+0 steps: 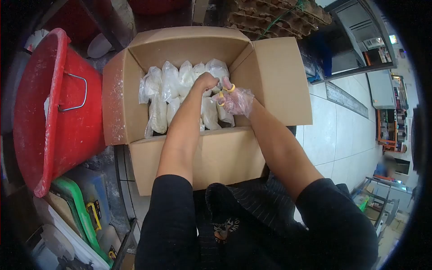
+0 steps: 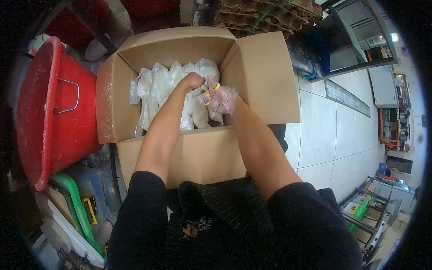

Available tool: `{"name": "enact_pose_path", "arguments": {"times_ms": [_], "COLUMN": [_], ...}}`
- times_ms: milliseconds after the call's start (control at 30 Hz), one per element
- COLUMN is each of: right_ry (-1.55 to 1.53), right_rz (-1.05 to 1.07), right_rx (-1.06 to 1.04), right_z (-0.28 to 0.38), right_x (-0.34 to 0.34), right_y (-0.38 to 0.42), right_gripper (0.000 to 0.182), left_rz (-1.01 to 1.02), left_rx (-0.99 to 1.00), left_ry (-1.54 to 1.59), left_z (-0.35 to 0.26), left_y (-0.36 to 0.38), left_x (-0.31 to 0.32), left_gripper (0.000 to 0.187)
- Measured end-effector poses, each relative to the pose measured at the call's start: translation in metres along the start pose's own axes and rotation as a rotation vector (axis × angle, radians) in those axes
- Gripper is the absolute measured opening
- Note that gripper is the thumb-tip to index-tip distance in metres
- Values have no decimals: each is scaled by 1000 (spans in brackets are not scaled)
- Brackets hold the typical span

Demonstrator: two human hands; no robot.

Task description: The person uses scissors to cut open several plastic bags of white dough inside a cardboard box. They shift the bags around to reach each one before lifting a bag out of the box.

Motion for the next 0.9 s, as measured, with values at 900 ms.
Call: {"name": "enact_pose_path", "arguments": {"times_ms": [900], "right_ry": [206], "right_rz": [-251], "right_rx": [38], "right_z": [2], "right_x": [-9], "right_y": [-11], "right_gripper": [59], "left_rz": [217], "left_rx": [-61], "left_ry": [417], "left_z": [7], "left_y": [12], "left_x": [-10], "left_gripper": [23]}}
Point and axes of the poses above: each hand's wrist, its own y-axis away from the middle knuckle, its own x-axis out of the palm, z = x × y, the point moved 2 cm from there along -y, towards the middle knuckle, and after that the axes turned 6 degrees about z, right-handed, at the moved point
